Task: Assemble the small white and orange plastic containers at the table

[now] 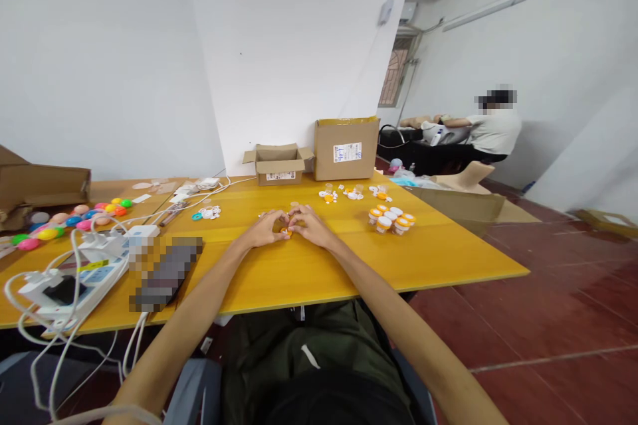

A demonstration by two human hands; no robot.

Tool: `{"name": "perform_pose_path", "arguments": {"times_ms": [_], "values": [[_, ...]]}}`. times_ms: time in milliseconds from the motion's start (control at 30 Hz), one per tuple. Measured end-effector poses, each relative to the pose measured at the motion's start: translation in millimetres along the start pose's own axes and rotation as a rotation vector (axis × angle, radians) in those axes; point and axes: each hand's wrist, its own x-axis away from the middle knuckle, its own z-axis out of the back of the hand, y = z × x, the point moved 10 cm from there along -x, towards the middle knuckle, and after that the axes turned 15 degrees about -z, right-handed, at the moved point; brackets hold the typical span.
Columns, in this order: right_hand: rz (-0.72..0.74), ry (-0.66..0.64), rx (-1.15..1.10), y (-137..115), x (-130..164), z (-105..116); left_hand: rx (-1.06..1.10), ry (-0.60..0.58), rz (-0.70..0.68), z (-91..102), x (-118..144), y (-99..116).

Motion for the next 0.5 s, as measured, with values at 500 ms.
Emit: {"name": "perform_pose_path", "arguments": {"times_ms": [500], "values": [[0.005, -0.03, 0.021, -2.7, 2.5, -1.9, 0.065, 0.014, 0.013, 1.6, 0.4, -2.8]]}}
